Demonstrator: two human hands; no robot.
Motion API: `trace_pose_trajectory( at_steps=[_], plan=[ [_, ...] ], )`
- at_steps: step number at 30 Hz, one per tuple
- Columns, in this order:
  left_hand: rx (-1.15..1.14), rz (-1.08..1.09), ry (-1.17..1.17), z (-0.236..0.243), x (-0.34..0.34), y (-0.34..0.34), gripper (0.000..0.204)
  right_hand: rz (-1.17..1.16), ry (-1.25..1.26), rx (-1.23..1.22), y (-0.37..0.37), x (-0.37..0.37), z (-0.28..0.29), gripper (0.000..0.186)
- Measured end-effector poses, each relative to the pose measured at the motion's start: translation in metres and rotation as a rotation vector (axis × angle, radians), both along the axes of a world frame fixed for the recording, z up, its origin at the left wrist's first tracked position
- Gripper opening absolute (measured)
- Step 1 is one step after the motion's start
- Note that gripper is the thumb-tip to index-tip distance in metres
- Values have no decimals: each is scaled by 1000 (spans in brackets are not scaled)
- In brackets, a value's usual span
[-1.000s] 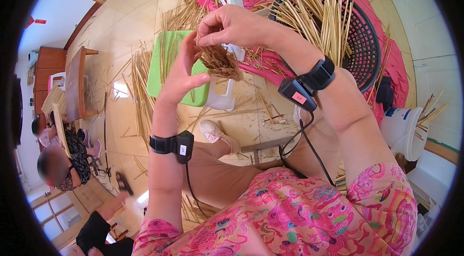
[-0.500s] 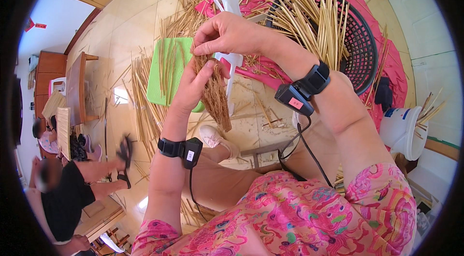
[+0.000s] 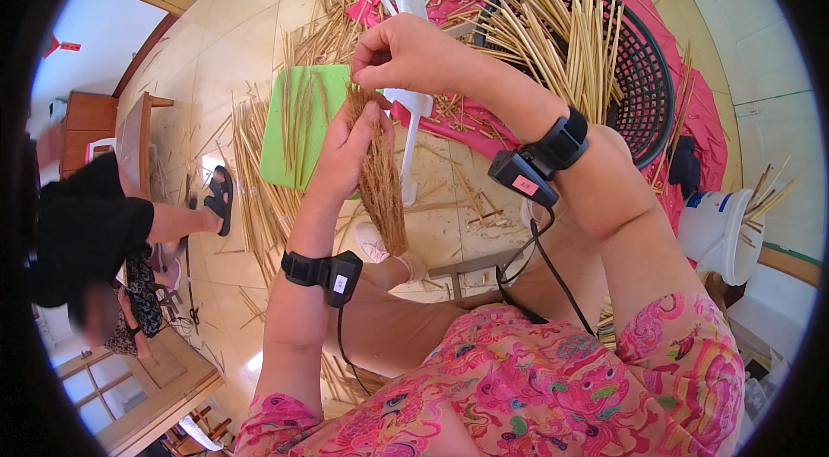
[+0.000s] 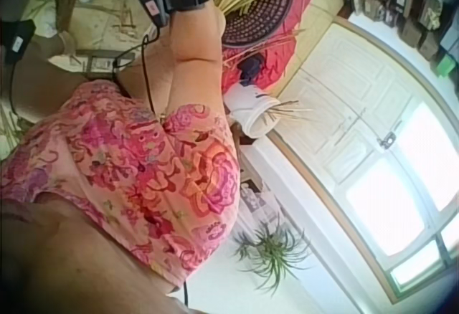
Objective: The person sits on the floor and repeatedly picks up thin bamboo strips, aligns them into a bundle, and secures them with a white tie. The person continues this process, handling the strips by hand and placing the tied bundles aside.
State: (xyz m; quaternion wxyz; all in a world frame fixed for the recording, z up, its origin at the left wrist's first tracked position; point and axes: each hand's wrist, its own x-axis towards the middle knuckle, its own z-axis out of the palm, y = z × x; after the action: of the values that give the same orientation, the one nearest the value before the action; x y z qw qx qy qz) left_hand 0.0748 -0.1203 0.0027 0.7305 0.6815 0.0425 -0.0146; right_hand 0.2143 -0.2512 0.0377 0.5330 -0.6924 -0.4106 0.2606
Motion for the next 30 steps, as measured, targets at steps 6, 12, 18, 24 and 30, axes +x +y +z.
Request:
trace_pose_trajectory(
  at_steps=[6,12,18,24,30],
  plan=[
    [43,60,-10,-3,-1,1,28,-28,-100,2,-1,-1,4,17],
    [206,155,-22,-8,1,-1,33,-104,-253,21,2,-5,-2,15],
    [301,246,3,-5,5,-6,36,-239,-570,118,14,-3,-20,16],
    [264,110,-11,8,-13,-21,36,-491,-490,-77,-16,67,-19,16],
    [263,210,11,8,-10,3,35,224,-97,-346,-17,27,7,27]
  ],
)
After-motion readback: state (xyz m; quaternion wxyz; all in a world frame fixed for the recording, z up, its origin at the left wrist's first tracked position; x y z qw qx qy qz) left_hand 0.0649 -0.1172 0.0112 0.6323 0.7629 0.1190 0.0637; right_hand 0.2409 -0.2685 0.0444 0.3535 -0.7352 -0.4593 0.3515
